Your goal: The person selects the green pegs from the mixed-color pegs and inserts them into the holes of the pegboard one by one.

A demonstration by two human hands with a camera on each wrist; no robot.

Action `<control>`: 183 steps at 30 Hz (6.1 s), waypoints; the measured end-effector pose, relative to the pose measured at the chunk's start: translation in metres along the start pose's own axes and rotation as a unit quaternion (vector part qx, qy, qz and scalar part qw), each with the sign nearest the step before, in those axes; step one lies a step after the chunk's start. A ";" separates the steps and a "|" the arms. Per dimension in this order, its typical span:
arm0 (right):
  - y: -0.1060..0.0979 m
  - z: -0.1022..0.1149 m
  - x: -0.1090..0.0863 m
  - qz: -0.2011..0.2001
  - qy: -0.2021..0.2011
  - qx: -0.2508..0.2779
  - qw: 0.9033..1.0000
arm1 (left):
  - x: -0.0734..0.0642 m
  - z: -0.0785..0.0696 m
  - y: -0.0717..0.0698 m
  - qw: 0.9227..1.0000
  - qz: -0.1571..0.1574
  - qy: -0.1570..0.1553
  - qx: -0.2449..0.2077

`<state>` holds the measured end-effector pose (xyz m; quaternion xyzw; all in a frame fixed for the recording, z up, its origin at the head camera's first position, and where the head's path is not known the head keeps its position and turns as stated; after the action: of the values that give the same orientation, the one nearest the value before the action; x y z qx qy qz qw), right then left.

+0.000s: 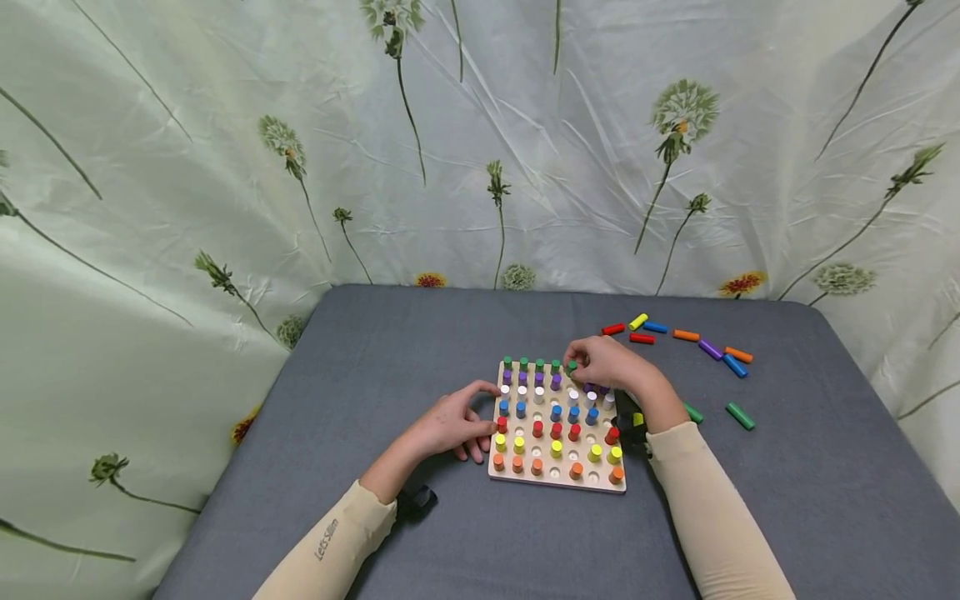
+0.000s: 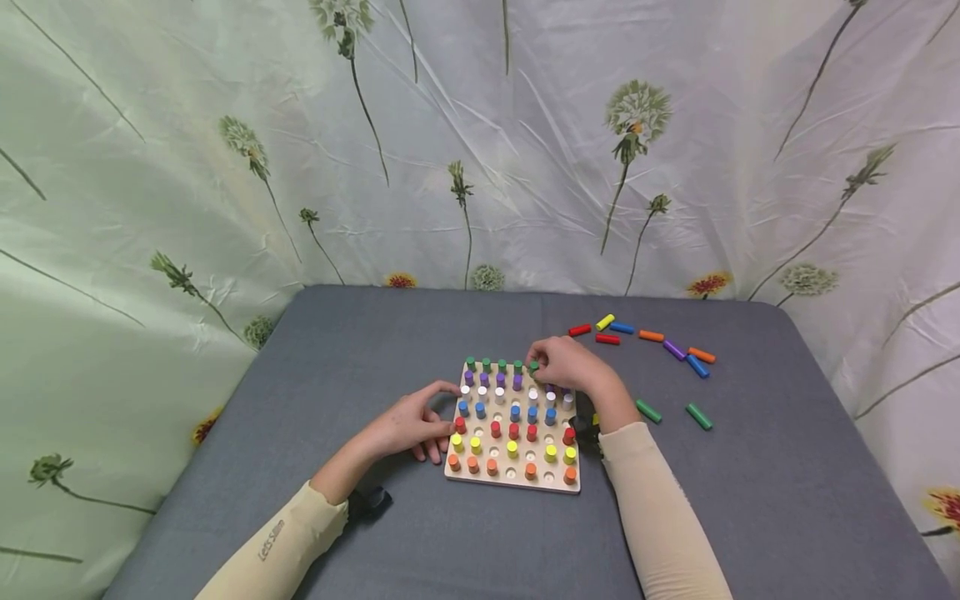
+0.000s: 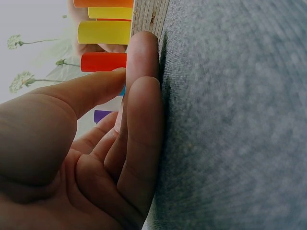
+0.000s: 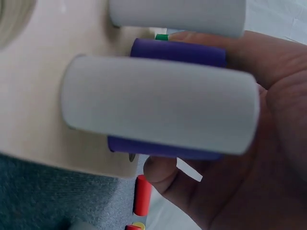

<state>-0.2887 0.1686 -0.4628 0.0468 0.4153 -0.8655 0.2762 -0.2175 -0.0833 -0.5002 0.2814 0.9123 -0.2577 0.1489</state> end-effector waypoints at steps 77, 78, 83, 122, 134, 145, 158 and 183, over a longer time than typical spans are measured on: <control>-0.051 -0.082 -0.094 -0.037 0.078 -0.124 0.989 | -0.001 0.000 0.001 1.000 0.004 0.001 -0.009; -0.051 -0.080 -0.093 -0.043 0.075 -0.125 0.988 | -0.001 0.000 0.001 1.000 0.004 0.001 -0.008; -0.051 -0.068 -0.087 -0.073 0.048 -0.115 0.990 | -0.001 0.000 0.001 1.000 0.003 0.001 -0.008; -0.023 -0.022 -0.036 -0.088 -0.042 -0.020 0.995 | 0.000 0.000 0.000 1.000 0.012 0.003 -0.013; -0.021 -0.022 -0.031 -0.086 -0.040 -0.016 0.995 | 0.000 -0.001 0.000 1.000 0.010 0.006 -0.008; -0.020 -0.019 -0.030 -0.086 -0.036 -0.027 0.995 | -0.001 -0.001 0.000 1.000 0.008 0.006 -0.010; -0.019 -0.018 -0.030 -0.074 -0.014 -0.053 0.996 | -0.001 0.000 0.001 1.000 0.008 0.006 -0.008; -0.076 -0.047 -0.097 -0.115 0.031 -0.038 0.992 | 0.001 0.000 0.002 1.000 0.009 0.000 -0.010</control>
<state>-0.2529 0.2848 -0.4109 0.0148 0.4587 -0.8734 0.1631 -0.2170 -0.0814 -0.5010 0.2885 0.9121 -0.2474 0.1536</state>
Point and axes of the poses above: each hand's wrist, its own x-axis towards the middle knuckle, its own y-axis out of the palm, z = x × y, the point moved 7 cm from there along x, towards the middle knuckle, and after that the axes turned 2 degrees about -y, right-handed, at the moved point
